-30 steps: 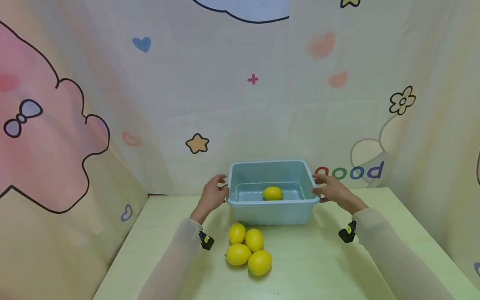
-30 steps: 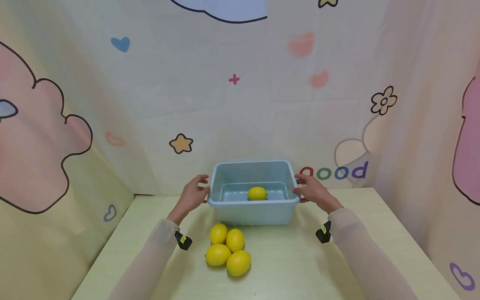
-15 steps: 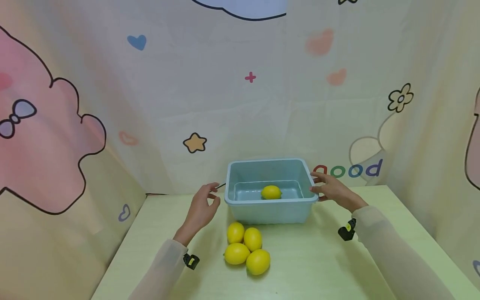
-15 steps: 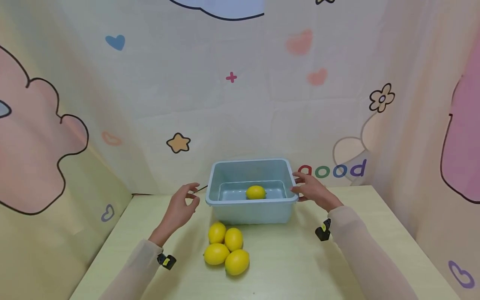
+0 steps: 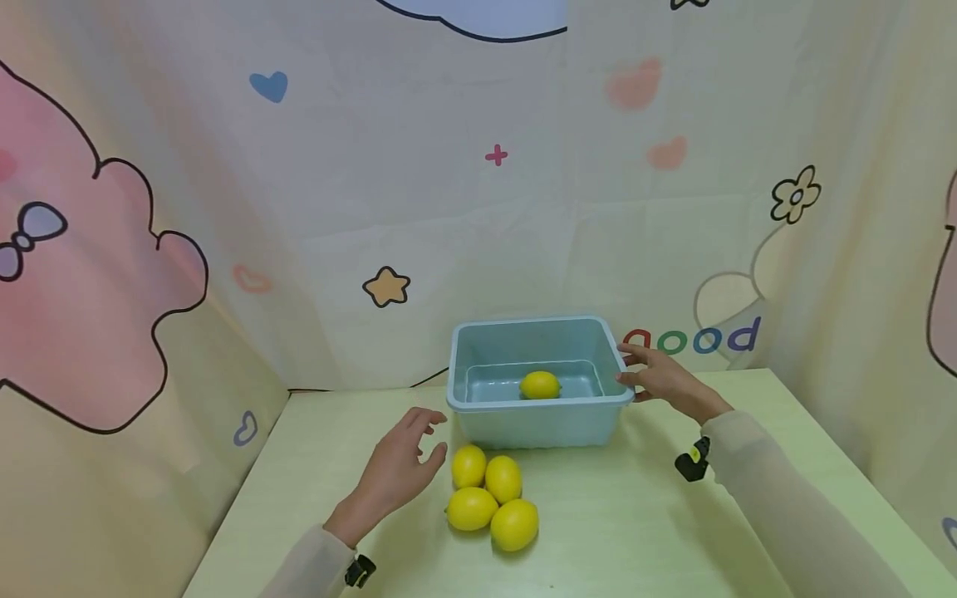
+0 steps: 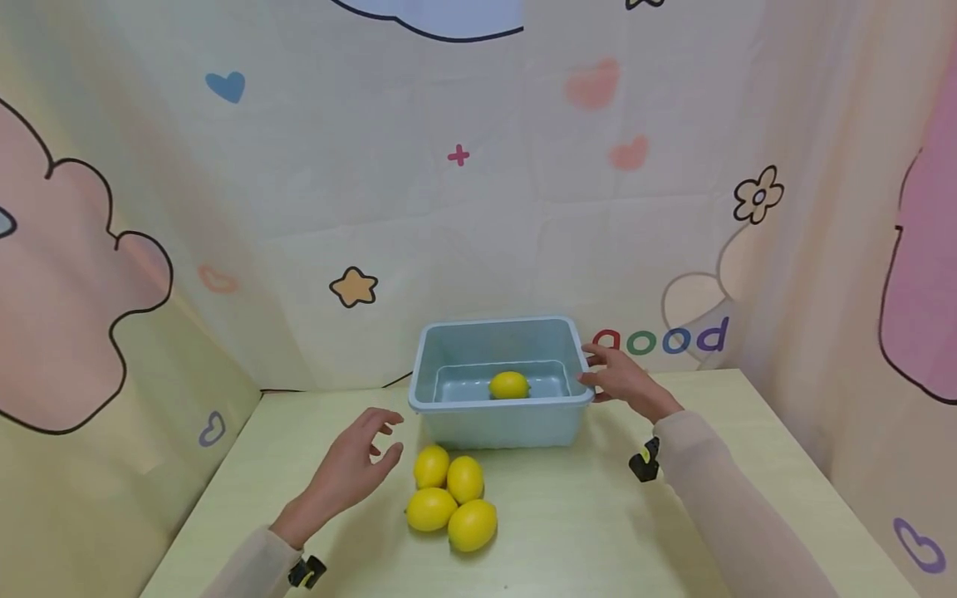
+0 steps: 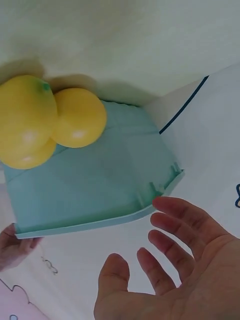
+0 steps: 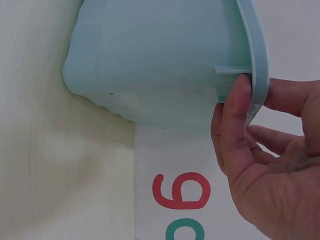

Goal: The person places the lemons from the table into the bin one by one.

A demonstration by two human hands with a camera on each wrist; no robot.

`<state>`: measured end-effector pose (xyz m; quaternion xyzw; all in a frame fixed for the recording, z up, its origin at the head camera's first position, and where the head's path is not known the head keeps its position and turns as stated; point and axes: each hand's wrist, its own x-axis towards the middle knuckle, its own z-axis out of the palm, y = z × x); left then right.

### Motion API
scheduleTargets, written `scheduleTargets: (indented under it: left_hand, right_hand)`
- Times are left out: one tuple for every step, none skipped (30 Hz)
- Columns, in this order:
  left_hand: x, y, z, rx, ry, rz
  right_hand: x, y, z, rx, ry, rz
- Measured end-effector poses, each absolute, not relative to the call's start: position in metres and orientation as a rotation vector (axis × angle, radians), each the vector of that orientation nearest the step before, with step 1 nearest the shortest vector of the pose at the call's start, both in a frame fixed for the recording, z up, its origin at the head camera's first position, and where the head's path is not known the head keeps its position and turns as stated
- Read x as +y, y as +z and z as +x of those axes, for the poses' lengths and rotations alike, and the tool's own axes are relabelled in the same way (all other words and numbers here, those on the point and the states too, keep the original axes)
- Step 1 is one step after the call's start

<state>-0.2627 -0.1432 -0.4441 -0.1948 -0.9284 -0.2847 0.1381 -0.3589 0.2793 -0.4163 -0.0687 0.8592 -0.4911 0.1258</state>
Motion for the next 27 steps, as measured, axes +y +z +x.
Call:
scheduleTargets:
  left_hand:
    - [-0.142,-0.445,-0.26,-2.689,-0.795,-0.58]
    - [-0.141,-0.446,-0.257,-2.69,-0.776,-0.602]
    - [-0.14,-0.447,-0.255,-2.694,-0.754,-0.625]
    - [-0.139,-0.449,-0.253,-2.695,-0.736,-0.65]
    - [-0.138,-0.45,-0.251,-2.699,-0.715,-0.673]
    - [-0.137,-0.452,-0.25,-2.701,-0.696,-0.7]
    - [-0.136,-0.454,-0.248,-2.705,-0.682,-0.722]
    - [-0.135,-0.455,-0.246,-2.712,-0.665,-0.741]
    - [-0.134,-0.457,-0.245,-2.724,-0.642,-0.754]
    - [-0.133,-0.459,-0.244,-2.733,-0.616,-0.767]
    - [-0.133,-0.461,-0.243,-2.747,-0.593,-0.776]
    - [-0.132,-0.463,-0.242,-2.759,-0.574,-0.786]
    - [-0.131,-0.464,-0.241,-2.771,-0.558,-0.795]
    - [-0.13,-0.466,-0.24,-2.786,-0.539,-0.807]
    - [-0.129,-0.468,-0.238,-2.799,-0.528,-0.823]
    - [-0.128,-0.469,-0.237,-2.811,-0.514,-0.839]
    - [-0.128,-0.471,-0.236,-2.83,-0.503,-0.853]
    - [-0.127,-0.473,-0.234,-2.845,-0.485,-0.871]
    - [-0.127,-0.475,-0.233,-2.862,-0.469,-0.886]
    - [-0.126,-0.478,-0.232,-2.882,-0.452,-0.898]
    - [-0.126,-0.481,-0.232,-2.896,-0.435,-0.909]
    - [-0.126,-0.483,-0.231,-2.91,-0.417,-0.92]
    - [-0.126,-0.485,-0.231,-2.922,-0.402,-0.929]
    - [-0.127,-0.488,-0.231,-2.931,-0.392,-0.936]
    - [-0.126,-0.49,-0.232,-2.942,-0.389,-0.942]
    - [-0.126,-0.491,-0.232,-2.952,-0.387,-0.948]
    - [-0.126,-0.493,-0.232,-2.958,-0.384,-0.953]
  right_hand:
    - [0.279,-0.416,-0.359,2.505,-1.431,-0.199]
    - [0.279,-0.416,-0.358,2.509,-1.428,-0.197]
    - [0.279,-0.415,-0.358,2.511,-1.428,-0.197]
    - [0.279,-0.415,-0.358,2.514,-1.427,-0.194]
    - [0.279,-0.415,-0.358,2.514,-1.426,-0.193]
    - [0.279,-0.415,-0.358,2.513,-1.427,-0.194]
    - [0.279,-0.415,-0.358,2.513,-1.427,-0.193]
    - [0.279,-0.415,-0.358,2.512,-1.426,-0.193]
    - [0.279,-0.416,-0.358,2.51,-1.426,-0.193]
    - [0.279,-0.416,-0.359,2.509,-1.425,-0.194]
    - [0.279,-0.416,-0.359,2.511,-1.423,-0.194]
    - [0.279,-0.417,-0.359,2.515,-1.421,-0.193]
    - [0.279,-0.417,-0.36,2.519,-1.418,-0.19]
    - [0.279,-0.418,-0.36,2.522,-1.416,-0.19]
    - [0.279,-0.418,-0.36,2.524,-1.414,-0.188]
    - [0.279,-0.419,-0.36,2.526,-1.413,-0.186]
    - [0.279,-0.419,-0.36,2.526,-1.412,-0.183]
    - [0.279,-0.419,-0.36,2.525,-1.412,-0.18]
    - [0.279,-0.419,-0.36,2.523,-1.412,-0.179]
    - [0.279,-0.419,-0.359,2.522,-1.411,-0.178]
    - [0.278,-0.418,-0.359,2.52,-1.41,-0.178]
    - [0.278,-0.418,-0.359,2.519,-1.41,-0.179]
    - [0.278,-0.417,-0.358,2.519,-1.409,-0.181]
    - [0.278,-0.417,-0.358,2.521,-1.408,-0.184]
    - [0.278,-0.416,-0.357,2.524,-1.407,-0.187]
    - [0.278,-0.416,-0.357,2.526,-1.408,-0.188]
    - [0.278,-0.416,-0.357,2.528,-1.408,-0.189]
